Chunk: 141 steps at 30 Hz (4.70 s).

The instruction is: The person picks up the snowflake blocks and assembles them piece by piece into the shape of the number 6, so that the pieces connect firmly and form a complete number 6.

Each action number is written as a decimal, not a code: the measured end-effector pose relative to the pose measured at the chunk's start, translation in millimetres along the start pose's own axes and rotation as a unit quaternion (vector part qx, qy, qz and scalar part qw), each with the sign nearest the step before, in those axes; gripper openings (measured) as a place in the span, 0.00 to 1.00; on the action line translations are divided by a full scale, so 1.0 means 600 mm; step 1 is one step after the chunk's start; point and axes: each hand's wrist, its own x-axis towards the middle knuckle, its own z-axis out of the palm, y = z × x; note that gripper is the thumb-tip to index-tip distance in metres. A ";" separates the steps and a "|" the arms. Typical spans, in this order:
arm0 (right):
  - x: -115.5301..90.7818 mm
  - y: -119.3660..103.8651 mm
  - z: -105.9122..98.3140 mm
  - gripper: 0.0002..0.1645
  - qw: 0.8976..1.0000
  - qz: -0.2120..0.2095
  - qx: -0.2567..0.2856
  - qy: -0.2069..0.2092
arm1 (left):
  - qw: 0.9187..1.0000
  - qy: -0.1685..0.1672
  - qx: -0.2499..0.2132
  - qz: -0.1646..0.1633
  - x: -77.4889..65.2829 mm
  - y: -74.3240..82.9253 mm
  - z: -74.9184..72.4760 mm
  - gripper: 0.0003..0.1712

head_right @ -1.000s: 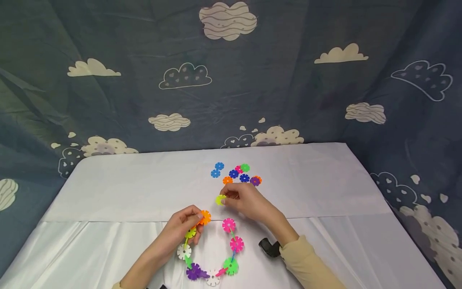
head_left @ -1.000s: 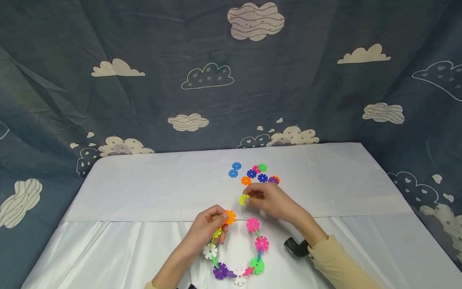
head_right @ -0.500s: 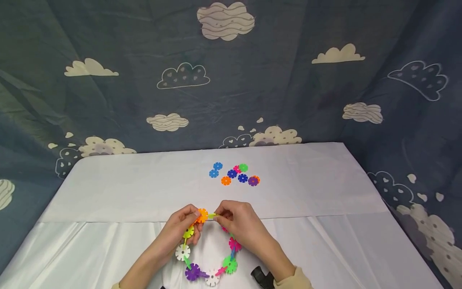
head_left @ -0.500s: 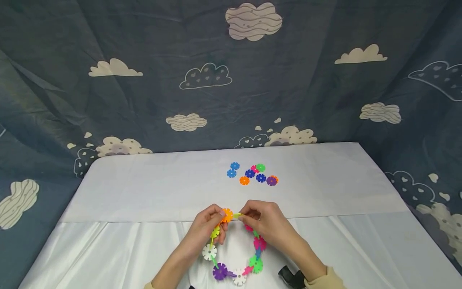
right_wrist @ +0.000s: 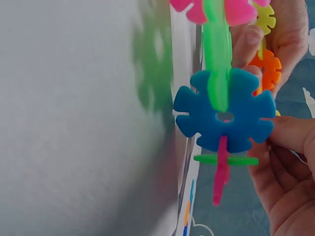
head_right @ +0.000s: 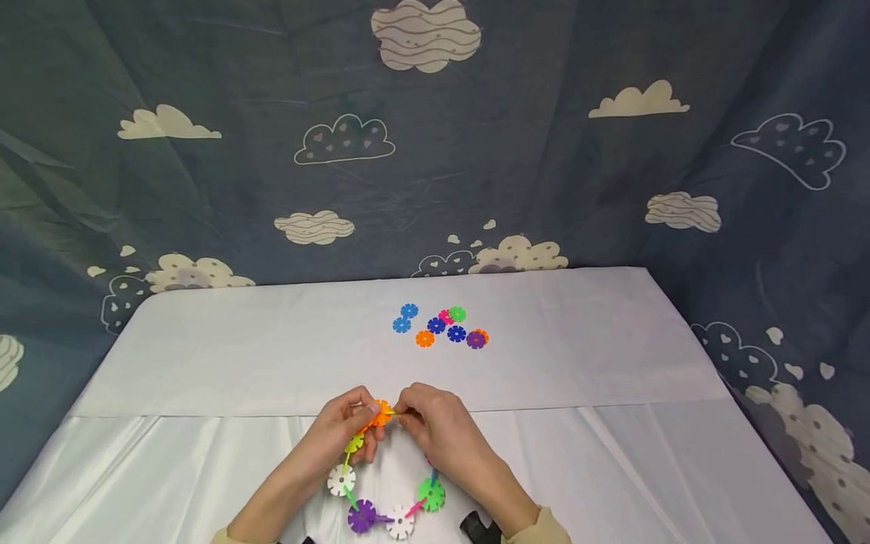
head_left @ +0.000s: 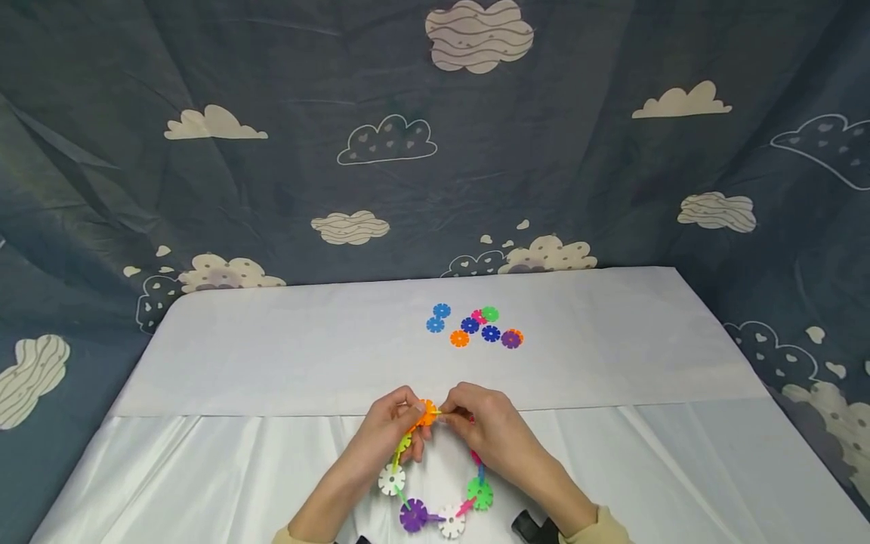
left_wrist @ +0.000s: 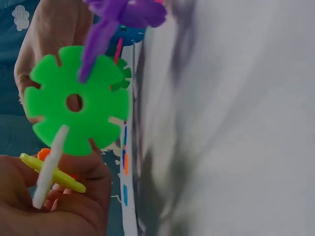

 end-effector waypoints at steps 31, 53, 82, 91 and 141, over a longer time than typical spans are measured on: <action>-0.001 0.039 -0.032 0.03 0.972 0.178 0.080 -0.130 | 0.996 0.070 0.061 -0.015 -0.002 -0.001 -0.014 0.08; 0.012 0.005 -0.020 0.12 0.940 0.161 0.299 0.032 | 0.997 0.071 0.018 0.031 -0.005 0.025 -0.006 0.10; 0.006 0.021 -0.036 0.09 0.951 0.153 0.267 -0.009 | 0.998 0.025 0.038 0.048 -0.015 0.024 -0.005 0.10; 0.008 0.018 -0.038 0.10 0.950 0.140 0.279 -0.020 | 0.999 0.016 0.010 0.037 -0.014 0.025 -0.002 0.11; 0.030 0.093 -0.065 0.19 0.953 0.216 0.208 0.034 | 1.000 -0.002 -0.022 0.021 -0.013 0.020 0.003 0.11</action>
